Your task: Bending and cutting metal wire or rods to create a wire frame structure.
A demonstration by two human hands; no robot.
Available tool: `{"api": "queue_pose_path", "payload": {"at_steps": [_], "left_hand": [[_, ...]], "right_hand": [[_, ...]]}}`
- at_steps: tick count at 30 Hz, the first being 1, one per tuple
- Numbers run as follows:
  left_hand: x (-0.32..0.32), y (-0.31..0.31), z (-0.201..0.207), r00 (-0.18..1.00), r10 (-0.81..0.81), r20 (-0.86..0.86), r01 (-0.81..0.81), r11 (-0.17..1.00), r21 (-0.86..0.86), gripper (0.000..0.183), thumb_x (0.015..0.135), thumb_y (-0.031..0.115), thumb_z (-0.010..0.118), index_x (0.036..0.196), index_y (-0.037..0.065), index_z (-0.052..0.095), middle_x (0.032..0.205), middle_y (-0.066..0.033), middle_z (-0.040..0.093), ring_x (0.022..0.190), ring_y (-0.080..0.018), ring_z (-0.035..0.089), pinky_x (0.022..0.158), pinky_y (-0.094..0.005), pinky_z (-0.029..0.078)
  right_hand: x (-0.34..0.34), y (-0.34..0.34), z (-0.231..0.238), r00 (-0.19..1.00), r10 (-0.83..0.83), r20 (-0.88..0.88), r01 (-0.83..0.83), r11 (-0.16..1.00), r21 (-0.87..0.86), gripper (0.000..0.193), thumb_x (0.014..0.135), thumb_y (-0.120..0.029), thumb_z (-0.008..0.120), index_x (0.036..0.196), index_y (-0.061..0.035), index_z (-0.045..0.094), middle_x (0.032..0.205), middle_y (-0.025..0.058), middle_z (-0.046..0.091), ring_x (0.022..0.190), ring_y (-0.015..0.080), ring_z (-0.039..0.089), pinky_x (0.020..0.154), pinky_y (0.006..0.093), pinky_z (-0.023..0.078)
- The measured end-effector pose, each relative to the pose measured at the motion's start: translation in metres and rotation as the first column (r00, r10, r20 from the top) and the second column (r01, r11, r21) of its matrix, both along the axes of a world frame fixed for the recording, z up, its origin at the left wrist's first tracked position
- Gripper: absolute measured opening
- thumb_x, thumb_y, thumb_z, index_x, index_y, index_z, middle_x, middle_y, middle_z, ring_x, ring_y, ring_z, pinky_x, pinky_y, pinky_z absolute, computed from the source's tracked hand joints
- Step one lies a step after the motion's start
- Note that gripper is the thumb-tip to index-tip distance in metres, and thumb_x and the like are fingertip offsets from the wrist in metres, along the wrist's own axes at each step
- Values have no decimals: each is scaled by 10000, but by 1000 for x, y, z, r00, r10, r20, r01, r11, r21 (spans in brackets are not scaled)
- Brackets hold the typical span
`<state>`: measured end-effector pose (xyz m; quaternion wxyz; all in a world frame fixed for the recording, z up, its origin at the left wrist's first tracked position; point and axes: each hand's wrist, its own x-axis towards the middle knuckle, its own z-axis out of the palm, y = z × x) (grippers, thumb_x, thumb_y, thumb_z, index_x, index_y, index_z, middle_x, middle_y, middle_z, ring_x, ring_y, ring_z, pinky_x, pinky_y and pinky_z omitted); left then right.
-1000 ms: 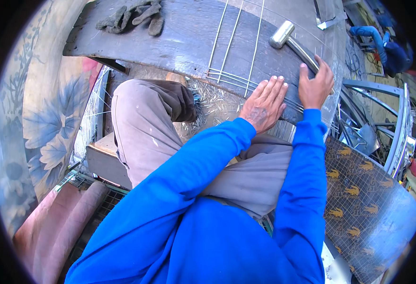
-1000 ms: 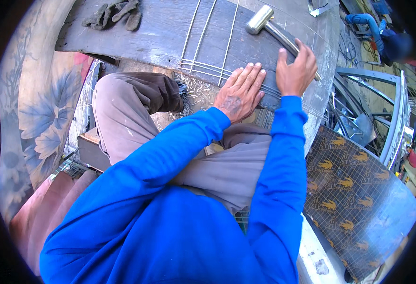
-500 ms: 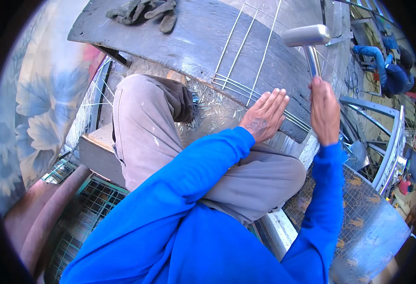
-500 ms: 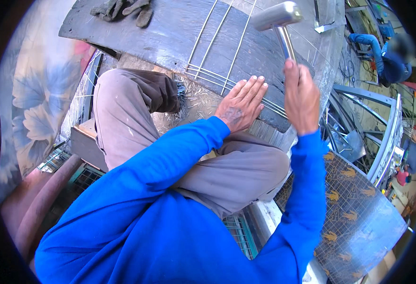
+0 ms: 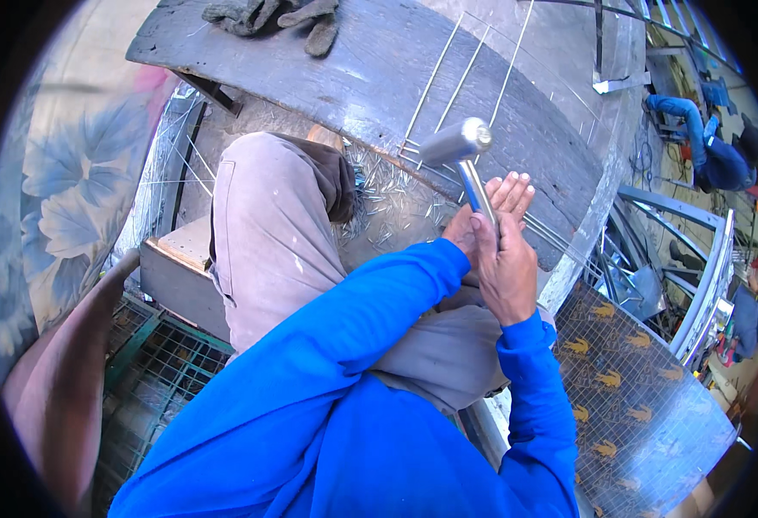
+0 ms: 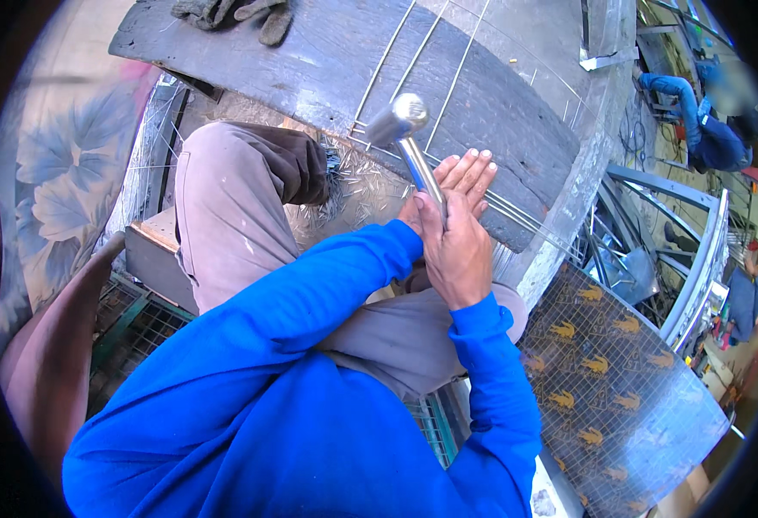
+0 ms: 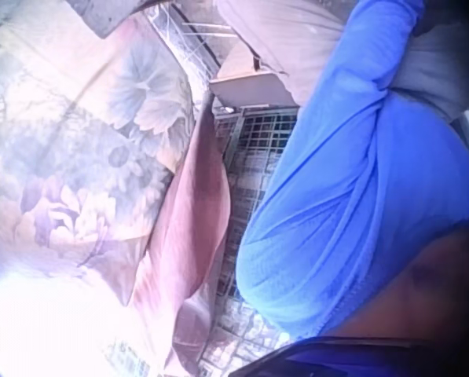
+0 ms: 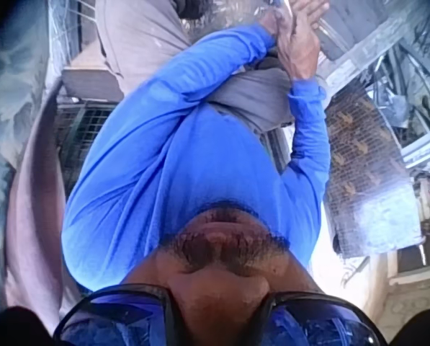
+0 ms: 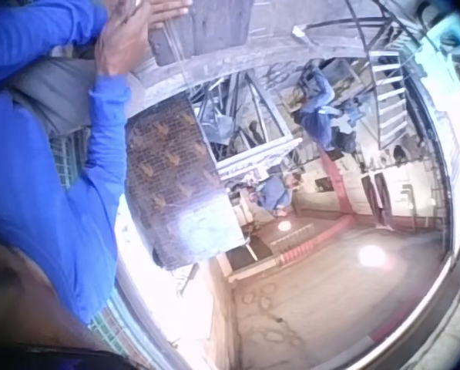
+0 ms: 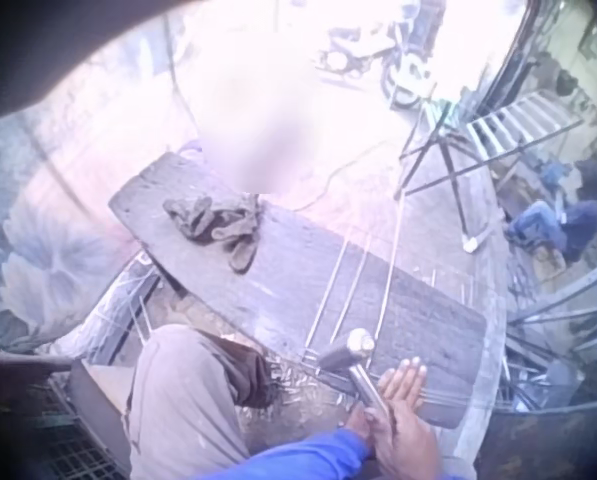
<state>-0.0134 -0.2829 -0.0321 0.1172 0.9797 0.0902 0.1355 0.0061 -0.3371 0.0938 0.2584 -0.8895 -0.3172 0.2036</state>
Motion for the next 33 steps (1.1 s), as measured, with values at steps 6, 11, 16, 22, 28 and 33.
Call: {"api": "queue_pose_path", "payload": {"at_steps": [6, 11, 16, 22, 28, 33], "left_hand": [[-4, 10, 0, 982, -50, 181, 94, 967, -238, 679, 1016, 331, 473, 1582, -37, 398, 1661, -219, 386, 1565, -335, 341, 1294, -477, 248], [2, 6, -19, 985, -44, 164, 52, 998, -46, 641, 1017, 342, 510, 1539, -28, 477, 1626, -214, 449, 1537, -331, 392, 1276, -472, 279], [-1, -2, -15, 980, -5, 198, 34, 989, -143, 638, 997, 288, 532, 1566, 10, 449, 1629, -188, 446, 1551, -323, 372, 1308, -480, 221], [-3, 9, -3, 977, -17, 211, 57, 981, -185, 597, 1068, 336, 480, 1544, -25, 471, 1597, -207, 480, 1506, -323, 428, 1273, -467, 287], [-5, 13, 6, 991, -40, 127, 53, 994, -100, 590, 1080, 332, 460, 1564, -6, 455, 1615, -188, 467, 1522, -307, 411, 1272, -456, 288], [11, 15, -17, 970, 62, 236, -76, 996, 51, 624, 1052, 366, 475, 1578, 33, 447, 1622, -172, 465, 1535, -304, 397, 1295, -473, 241]], "right_hand": [[1, 0, 39, 998, -65, -15, 67, 950, 305, 361, 1093, -347, 619, 1220, -9, 622, 950, 121, 719, 731, 178, 672, 685, 311, 533], [-4, -2, 15, 949, 86, 303, -195, 917, 348, 420, 1083, -207, 572, 1411, 40, 483, 1109, 185, 705, 749, 319, 718, 756, 367, 577], [-1, 8, 9, 980, 111, 164, -124, 990, 70, 395, 1082, -286, 603, 1369, -18, 571, 1134, 325, 697, 1023, 534, 680, 812, 510, 591], [11, 4, 50, 996, -64, 57, 40, 934, 356, 352, 1060, -263, 669, 1291, 1, 644, 1078, 169, 747, 894, 243, 746, 809, 382, 596], [-2, -13, 25, 985, 69, 161, -159, 739, 654, 301, 1013, -177, 646, 1251, 4, 624, 990, 230, 706, 793, 352, 723, 680, 407, 573], [13, 13, -8, 981, 146, 126, -159, 982, 105, 353, 1080, -294, 592, 1293, -12, 579, 1088, 369, 674, 853, 565, 680, 659, 578, 553]]}}
